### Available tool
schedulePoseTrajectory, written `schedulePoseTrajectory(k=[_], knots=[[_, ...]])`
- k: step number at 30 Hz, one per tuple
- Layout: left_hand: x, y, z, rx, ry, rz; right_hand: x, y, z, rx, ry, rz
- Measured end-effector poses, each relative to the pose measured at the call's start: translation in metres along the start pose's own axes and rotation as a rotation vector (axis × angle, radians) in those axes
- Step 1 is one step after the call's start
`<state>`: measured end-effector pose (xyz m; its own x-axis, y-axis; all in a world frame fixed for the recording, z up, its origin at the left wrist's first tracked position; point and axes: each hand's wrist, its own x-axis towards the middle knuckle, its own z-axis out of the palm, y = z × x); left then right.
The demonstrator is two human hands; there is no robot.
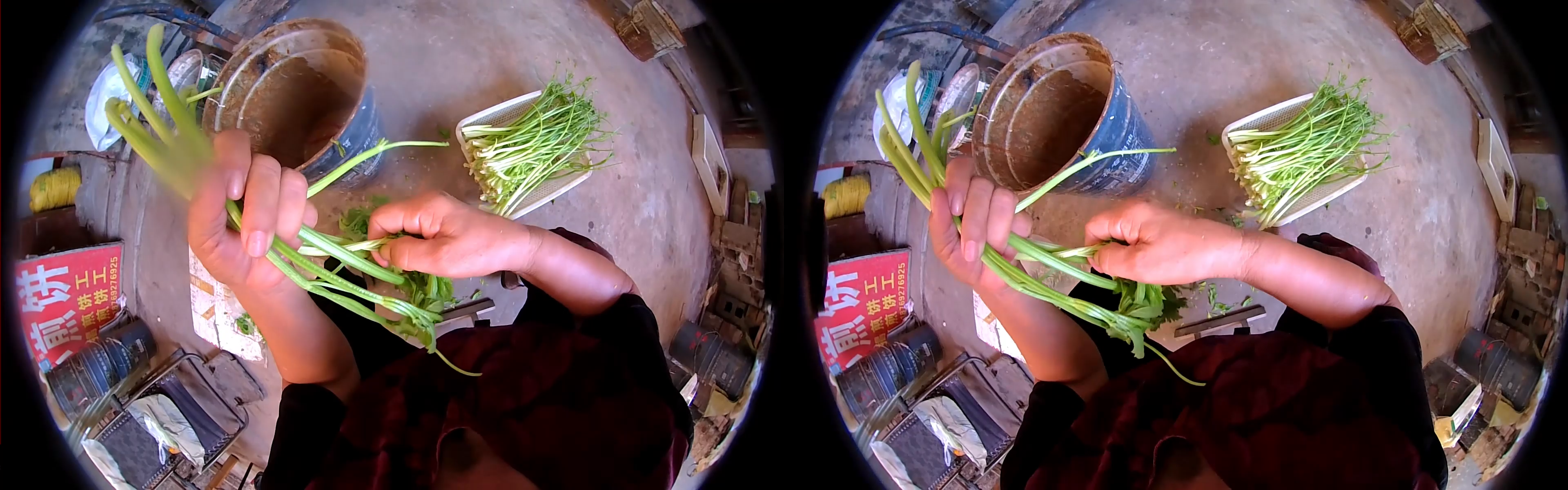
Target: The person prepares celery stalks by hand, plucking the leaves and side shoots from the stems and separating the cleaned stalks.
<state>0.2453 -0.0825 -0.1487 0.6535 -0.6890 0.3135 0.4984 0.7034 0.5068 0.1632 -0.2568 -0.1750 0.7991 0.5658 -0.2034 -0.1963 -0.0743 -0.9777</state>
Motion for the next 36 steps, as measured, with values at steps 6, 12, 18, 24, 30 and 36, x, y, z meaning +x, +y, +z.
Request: schedulePoseTrajectory(k=[6,12,18,24,30,36], knots=[[-0.003,0.001,0.003,0.027,-0.022,0.051,-0.005,-0.004,0.004,-0.300,0.073,-0.133],[-0.002,0.000,0.006,0.067,-0.002,0.063,-0.013,-0.003,0.003,-0.442,0.135,-0.182],[-0.003,-0.007,0.013,0.112,0.036,0.090,-0.021,0.001,-0.005,-0.560,0.170,-0.256],[-0.001,-0.010,0.016,0.141,-0.016,0.112,-0.031,0.001,-0.011,-0.502,0.135,-0.131],[-0.014,0.025,0.016,0.109,0.040,0.191,-0.035,0.010,-0.013,-0.295,0.136,-0.059],[-0.012,0.026,0.015,0.046,0.023,0.205,-0.031,0.012,-0.028,-0.136,0.127,-0.090]])
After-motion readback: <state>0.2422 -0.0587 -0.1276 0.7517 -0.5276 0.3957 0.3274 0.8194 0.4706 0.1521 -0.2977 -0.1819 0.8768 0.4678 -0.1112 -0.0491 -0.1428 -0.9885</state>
